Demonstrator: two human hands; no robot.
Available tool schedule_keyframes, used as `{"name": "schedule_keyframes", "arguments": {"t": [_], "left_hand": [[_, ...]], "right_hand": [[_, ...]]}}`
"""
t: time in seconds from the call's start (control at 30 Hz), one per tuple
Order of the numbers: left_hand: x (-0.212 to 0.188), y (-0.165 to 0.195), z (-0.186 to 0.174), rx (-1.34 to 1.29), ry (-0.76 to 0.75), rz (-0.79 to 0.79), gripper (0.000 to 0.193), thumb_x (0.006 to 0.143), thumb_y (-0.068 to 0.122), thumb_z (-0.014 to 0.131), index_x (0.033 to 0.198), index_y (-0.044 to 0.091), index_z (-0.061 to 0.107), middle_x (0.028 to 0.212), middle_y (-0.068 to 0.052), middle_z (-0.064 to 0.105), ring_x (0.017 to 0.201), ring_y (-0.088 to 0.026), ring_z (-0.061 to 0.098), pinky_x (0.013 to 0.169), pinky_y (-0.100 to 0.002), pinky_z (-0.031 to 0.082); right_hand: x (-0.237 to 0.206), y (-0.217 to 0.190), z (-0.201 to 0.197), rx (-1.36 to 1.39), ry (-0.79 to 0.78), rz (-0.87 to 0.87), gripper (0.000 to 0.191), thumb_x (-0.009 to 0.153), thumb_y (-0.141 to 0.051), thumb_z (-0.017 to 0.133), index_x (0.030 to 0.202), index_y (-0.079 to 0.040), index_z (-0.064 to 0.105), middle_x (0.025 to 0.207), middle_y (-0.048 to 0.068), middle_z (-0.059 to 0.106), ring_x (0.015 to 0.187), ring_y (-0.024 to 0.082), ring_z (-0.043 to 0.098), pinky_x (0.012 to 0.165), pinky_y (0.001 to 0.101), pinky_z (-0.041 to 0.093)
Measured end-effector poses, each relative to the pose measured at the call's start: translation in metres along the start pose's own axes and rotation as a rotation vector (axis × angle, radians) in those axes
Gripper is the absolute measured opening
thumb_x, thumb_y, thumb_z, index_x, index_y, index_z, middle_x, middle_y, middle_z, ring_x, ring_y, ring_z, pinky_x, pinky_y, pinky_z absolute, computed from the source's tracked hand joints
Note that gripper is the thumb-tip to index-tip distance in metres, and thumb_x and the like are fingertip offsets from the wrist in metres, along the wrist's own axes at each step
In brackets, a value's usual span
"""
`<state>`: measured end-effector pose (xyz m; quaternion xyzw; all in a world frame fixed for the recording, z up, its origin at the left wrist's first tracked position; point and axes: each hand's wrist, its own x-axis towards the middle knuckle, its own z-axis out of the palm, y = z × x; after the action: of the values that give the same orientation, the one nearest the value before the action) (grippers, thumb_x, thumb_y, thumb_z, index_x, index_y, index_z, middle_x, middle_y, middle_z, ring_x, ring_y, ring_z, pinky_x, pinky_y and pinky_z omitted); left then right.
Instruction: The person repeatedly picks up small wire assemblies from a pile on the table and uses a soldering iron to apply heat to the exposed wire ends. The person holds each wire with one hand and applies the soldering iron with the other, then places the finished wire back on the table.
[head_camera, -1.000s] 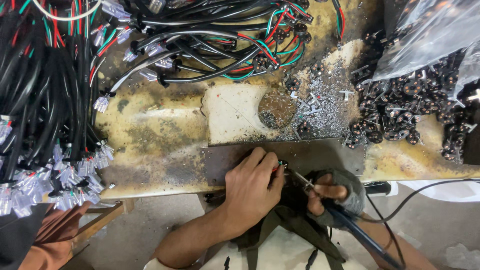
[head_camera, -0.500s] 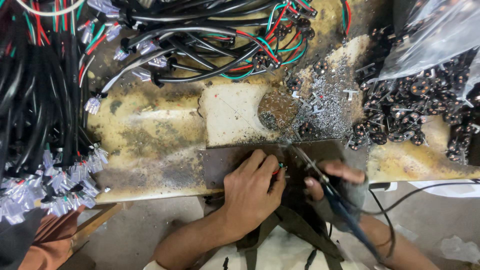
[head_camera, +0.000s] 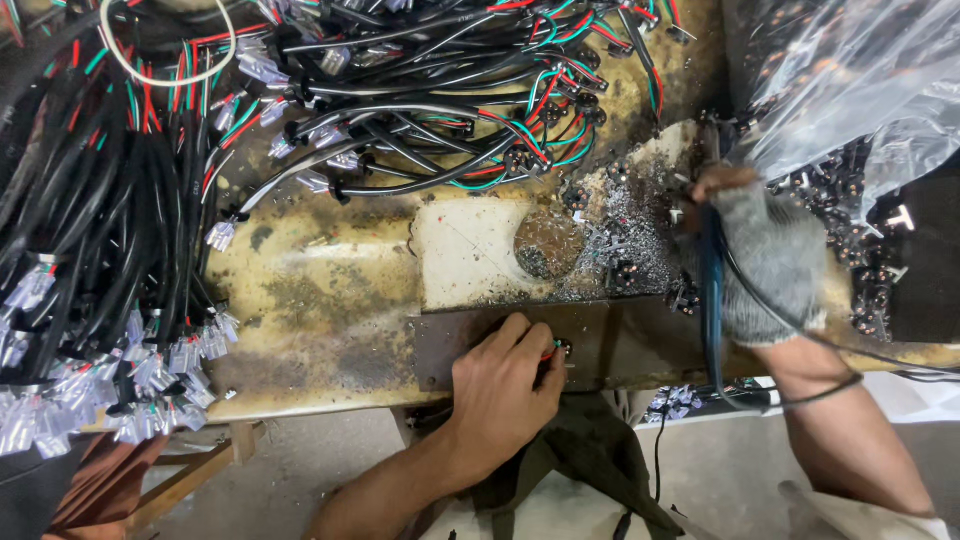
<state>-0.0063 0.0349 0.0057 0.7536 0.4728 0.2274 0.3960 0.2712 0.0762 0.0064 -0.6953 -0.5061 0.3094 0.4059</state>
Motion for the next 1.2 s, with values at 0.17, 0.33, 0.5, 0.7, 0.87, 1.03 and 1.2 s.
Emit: {"name": "schedule_keyframes", "arguments": {"t": [0.17,0.33,0.5,0.7,0.87,1.03,1.2], "left_hand": [[-0.011,-0.006,-0.002,-0.015,0.003,0.001,0.017,0.086,0.013,0.074,0.083,0.006,0.059,0.084,-0.011,0.055,0.070,-0.032,0.064,0.056,-0.044,0.049],[-0.020,-0.015,-0.002,-0.004,0.016,0.036,0.017,0.085,0.013,0.075,0.083,0.006,0.059,0.082,-0.011,0.055,0.070,-0.033,0.063,0.056,-0.045,0.048],[-0.001,-0.012,-0.004,-0.015,0.049,0.034,0.017,0.085,0.013,0.074,0.082,0.006,0.059,0.082,-0.011,0.056,0.070,-0.034,0.063,0.056,-0.046,0.048],[0.016,-0.010,-0.010,-0.031,0.028,0.037,0.017,0.087,0.014,0.073,0.082,0.006,0.059,0.083,-0.012,0.057,0.071,-0.035,0.063,0.058,-0.047,0.048],[0.027,-0.009,-0.009,-0.023,0.039,0.044,0.017,0.087,0.014,0.073,0.082,0.006,0.059,0.083,-0.012,0.057,0.071,-0.035,0.063,0.058,-0.047,0.048],[0.015,-0.005,-0.006,-0.025,0.022,0.047,0.016,0.086,0.013,0.073,0.083,0.006,0.059,0.084,-0.012,0.057,0.071,-0.035,0.063,0.058,-0.046,0.048],[0.000,-0.005,0.007,-0.025,0.011,0.010,0.016,0.085,0.013,0.074,0.084,0.005,0.060,0.085,-0.012,0.057,0.071,-0.034,0.064,0.056,-0.045,0.050]], "right_hand": [[-0.086,0.000,0.023,-0.460,0.014,-0.291,0.015,0.100,-0.013,0.066,0.111,-0.006,0.058,0.098,0.007,0.068,0.078,0.018,0.068,0.072,0.0322,0.053],[-0.100,0.002,0.048,-0.560,0.196,-0.273,0.036,0.091,-0.021,0.084,0.103,-0.006,0.054,0.083,0.008,0.062,0.071,0.024,0.064,0.066,0.0367,0.050],[-0.088,-0.025,0.036,-0.498,0.129,-0.126,0.031,0.094,-0.017,0.077,0.111,-0.004,0.054,0.072,0.005,0.059,0.060,0.019,0.060,0.058,0.0338,0.047],[-0.092,-0.019,0.014,-0.393,-0.166,-0.203,0.015,0.096,-0.015,0.061,0.110,-0.007,0.060,0.081,0.005,0.066,0.068,0.012,0.063,0.062,0.0273,0.050],[-0.063,-0.008,-0.006,-0.145,-0.245,-0.076,0.016,0.102,-0.020,0.059,0.106,-0.005,0.065,0.096,0.009,0.068,0.080,0.015,0.065,0.070,0.0303,0.052],[-0.082,0.000,-0.008,-0.545,-0.476,-0.051,0.026,0.102,-0.021,0.056,0.125,-0.009,0.063,0.102,0.009,0.069,0.094,0.024,0.069,0.085,0.0369,0.055],[-0.117,0.000,0.015,-1.174,-0.320,-0.809,0.048,0.092,-0.032,0.059,0.136,-0.012,0.052,0.122,0.034,0.065,0.116,0.044,0.067,0.084,0.0438,0.055]]}}
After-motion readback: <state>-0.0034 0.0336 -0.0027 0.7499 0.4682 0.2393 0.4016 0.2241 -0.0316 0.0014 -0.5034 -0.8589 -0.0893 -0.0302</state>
